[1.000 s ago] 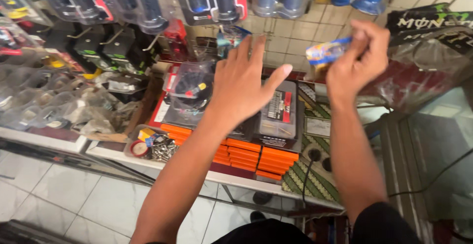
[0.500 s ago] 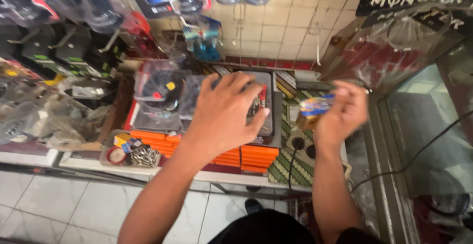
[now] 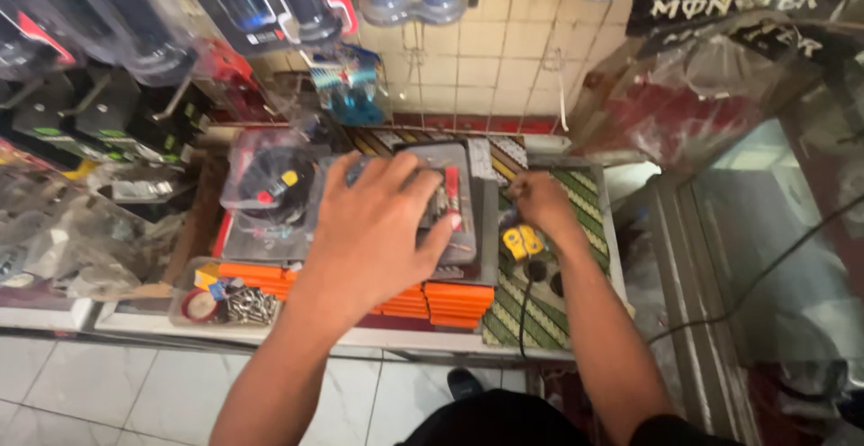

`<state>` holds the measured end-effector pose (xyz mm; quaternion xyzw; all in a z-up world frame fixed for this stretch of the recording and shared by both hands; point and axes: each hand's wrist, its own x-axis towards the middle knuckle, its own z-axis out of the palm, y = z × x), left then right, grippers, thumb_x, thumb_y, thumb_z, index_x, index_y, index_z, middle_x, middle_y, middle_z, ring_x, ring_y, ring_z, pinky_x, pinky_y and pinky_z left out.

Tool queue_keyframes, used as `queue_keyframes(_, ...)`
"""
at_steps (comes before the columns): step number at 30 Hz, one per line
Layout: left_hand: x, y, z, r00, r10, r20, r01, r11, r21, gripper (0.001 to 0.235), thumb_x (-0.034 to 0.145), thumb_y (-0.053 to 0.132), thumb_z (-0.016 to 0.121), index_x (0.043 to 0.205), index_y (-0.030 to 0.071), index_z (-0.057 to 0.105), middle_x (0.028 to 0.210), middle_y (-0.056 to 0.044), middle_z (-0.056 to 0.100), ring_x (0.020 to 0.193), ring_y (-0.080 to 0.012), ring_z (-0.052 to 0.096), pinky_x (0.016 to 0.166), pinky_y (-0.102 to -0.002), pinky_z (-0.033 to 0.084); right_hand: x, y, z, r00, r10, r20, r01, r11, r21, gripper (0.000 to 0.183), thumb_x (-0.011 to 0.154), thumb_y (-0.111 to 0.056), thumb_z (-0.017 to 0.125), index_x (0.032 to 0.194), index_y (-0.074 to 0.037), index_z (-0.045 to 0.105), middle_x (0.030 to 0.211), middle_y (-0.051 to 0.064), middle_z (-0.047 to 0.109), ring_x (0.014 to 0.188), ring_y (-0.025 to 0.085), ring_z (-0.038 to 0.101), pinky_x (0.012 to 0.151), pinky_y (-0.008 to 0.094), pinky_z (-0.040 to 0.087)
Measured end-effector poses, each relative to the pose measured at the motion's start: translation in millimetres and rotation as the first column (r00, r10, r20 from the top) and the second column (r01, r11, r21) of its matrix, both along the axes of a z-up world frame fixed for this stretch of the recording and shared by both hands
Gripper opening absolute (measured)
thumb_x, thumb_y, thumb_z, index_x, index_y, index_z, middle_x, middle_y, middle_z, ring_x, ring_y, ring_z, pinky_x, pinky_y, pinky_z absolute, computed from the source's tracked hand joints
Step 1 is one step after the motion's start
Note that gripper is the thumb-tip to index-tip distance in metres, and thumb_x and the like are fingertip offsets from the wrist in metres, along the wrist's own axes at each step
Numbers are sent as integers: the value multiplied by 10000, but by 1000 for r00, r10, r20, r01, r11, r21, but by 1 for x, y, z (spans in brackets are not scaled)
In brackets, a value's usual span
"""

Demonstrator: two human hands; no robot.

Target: The person repeatedly picks up small packaged items from a wall display and places them on a glass counter. They handle yellow, blue, and red packaged parts one by one, arranging them in a row on the counter surface.

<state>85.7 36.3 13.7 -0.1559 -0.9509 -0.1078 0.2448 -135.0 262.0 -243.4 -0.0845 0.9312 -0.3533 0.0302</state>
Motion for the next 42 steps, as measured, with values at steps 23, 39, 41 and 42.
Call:
queue_keyframes(23, 5, -3, -2, 996, -58, 63, 58, 998, 0, 691, 831, 597, 718, 1146, -17, 691, 1210, -149, 612, 1138, -351, 570, 974, -551, 400, -46, -50, 81, 787, 610, -95, -616, 770, -167, 249, 944, -192, 636, 1157, -80, 703, 1021, 148, 770, 951, 266, 738, 851, 394, 583)
queue_keyframes(39, 9, -3, -11, 999, -45, -22, 46, 997, 66, 582, 831, 497, 751, 1136, 7, 672, 1253, -157, 601, 1174, -348, 561, 1018, -569, 382, -50, -111, -24, 532, 839, -111, -831, 543, 123, 334, 824, -99, 752, 1143, -16, 700, 1071, 140, 736, 986, 192, 659, 858, 344, 552)
queue_keyframes(41, 8, -3, -12, 998, -49, -27, 51, 996, 72, 577, 835, 488, 753, 1140, 5, 668, 1257, -154, 601, 1184, -348, 560, 1027, -570, 380, -49, -112, -27, 541, 835, -102, -826, 550, 126, 332, 821, -97, 754, 1139, -15, 700, 1067, 136, 737, 981, 190, 659, 853, 343, 552)
queue_keyframes(42, 8, -3, -12, 999, -48, -24, 50, 996, 75, 569, 837, 483, 752, 1138, 7, 668, 1254, -153, 601, 1182, -349, 559, 1028, -567, 381, -46, -113, -31, 543, 834, -97, -825, 552, 122, 332, 820, -96, 755, 1138, -15, 700, 1065, 135, 737, 978, 189, 658, 851, 343, 553)
